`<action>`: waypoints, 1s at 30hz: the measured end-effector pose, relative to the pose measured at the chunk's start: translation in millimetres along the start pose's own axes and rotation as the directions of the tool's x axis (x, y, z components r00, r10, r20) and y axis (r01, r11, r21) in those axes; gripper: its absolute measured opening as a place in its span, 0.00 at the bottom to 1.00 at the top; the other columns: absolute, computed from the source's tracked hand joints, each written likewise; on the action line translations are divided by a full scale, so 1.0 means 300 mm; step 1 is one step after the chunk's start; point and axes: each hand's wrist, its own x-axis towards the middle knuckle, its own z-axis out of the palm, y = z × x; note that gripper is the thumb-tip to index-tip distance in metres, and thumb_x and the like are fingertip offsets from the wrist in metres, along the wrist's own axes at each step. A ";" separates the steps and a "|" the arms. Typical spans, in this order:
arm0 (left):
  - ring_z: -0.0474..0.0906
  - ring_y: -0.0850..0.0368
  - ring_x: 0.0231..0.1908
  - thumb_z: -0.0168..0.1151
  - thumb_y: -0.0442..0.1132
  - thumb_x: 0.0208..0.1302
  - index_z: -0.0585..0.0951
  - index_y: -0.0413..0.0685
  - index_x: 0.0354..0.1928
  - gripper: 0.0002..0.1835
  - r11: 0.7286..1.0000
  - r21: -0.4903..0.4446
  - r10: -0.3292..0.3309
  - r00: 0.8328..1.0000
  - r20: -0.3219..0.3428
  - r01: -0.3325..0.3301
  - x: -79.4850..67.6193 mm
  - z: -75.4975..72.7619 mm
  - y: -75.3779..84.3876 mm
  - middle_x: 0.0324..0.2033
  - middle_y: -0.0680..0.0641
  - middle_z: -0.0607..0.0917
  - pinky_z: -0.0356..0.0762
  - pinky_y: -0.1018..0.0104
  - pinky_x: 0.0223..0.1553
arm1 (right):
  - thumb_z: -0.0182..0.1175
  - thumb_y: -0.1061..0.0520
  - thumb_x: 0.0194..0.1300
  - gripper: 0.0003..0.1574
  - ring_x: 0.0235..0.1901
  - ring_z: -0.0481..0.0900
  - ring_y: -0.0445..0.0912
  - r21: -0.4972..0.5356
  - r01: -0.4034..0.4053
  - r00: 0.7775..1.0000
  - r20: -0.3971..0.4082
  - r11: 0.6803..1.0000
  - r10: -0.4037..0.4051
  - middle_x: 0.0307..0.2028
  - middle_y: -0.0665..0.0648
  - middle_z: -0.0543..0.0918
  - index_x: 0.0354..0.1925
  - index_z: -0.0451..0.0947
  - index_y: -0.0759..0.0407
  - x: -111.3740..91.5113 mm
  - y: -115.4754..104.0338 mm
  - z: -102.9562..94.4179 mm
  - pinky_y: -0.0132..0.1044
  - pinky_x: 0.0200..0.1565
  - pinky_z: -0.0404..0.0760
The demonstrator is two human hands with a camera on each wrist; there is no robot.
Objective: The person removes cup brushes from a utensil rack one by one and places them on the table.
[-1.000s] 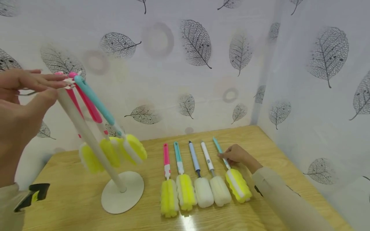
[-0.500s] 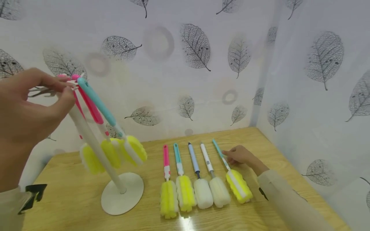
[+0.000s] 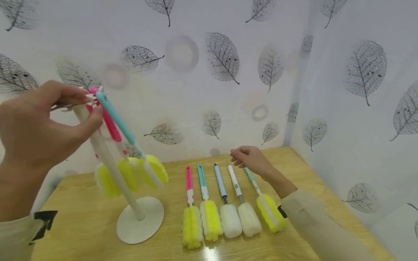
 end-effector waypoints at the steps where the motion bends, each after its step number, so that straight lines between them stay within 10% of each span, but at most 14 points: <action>1: 0.66 0.92 0.36 0.63 0.51 0.49 0.84 0.32 0.32 0.24 1.000 0.018 -0.002 1.000 -0.006 0.002 -0.001 0.001 0.004 0.29 0.37 0.86 0.61 0.87 0.37 | 0.53 0.45 0.70 0.24 0.38 0.81 0.52 0.020 0.030 1.000 0.004 0.999 -0.030 0.37 0.58 0.82 0.45 0.78 0.65 0.006 -0.034 0.022 0.41 0.42 0.80; 5: 0.70 0.81 0.28 0.61 0.56 0.51 0.86 0.36 0.27 0.25 0.996 0.090 -0.012 0.999 -0.048 0.016 -0.004 0.008 0.014 0.25 0.40 0.86 0.51 0.81 0.25 | 0.53 0.48 0.70 0.21 0.37 0.81 0.51 0.109 0.165 0.985 0.034 0.980 -0.170 0.37 0.58 0.83 0.46 0.78 0.64 0.040 -0.158 0.115 0.41 0.42 0.80; 10: 0.76 0.44 0.19 0.62 0.52 0.54 0.87 0.38 0.25 0.22 0.991 0.132 0.001 0.999 -0.050 0.006 0.003 0.009 0.017 0.24 0.40 0.86 0.49 0.81 0.23 | 0.52 0.51 0.71 0.18 0.39 0.81 0.48 0.131 0.344 0.930 0.087 0.930 -0.357 0.40 0.56 0.83 0.49 0.77 0.62 0.086 -0.290 0.250 0.39 0.43 0.80; 19: 0.77 0.46 0.20 0.65 0.49 0.55 0.88 0.40 0.27 0.17 0.988 0.148 -0.038 0.999 0.001 0.037 0.013 0.012 0.048 0.25 0.42 0.86 0.51 0.81 0.25 | 0.57 0.52 0.68 0.29 0.51 0.75 0.39 0.131 0.527 0.836 0.096 0.839 -0.540 0.55 0.51 0.76 0.64 0.67 0.58 0.117 -0.461 0.453 0.32 0.52 0.73; 30: 0.76 0.43 0.19 0.55 0.49 0.63 0.83 0.41 0.20 0.21 0.937 0.346 -0.047 0.999 -0.015 0.049 0.005 0.014 0.088 0.27 0.43 0.86 0.55 0.56 0.16 | 0.60 0.56 0.66 0.23 0.45 0.79 0.37 0.229 0.542 0.825 0.037 0.809 -0.563 0.47 0.52 0.81 0.58 0.74 0.62 0.138 -0.518 0.572 0.29 0.48 0.75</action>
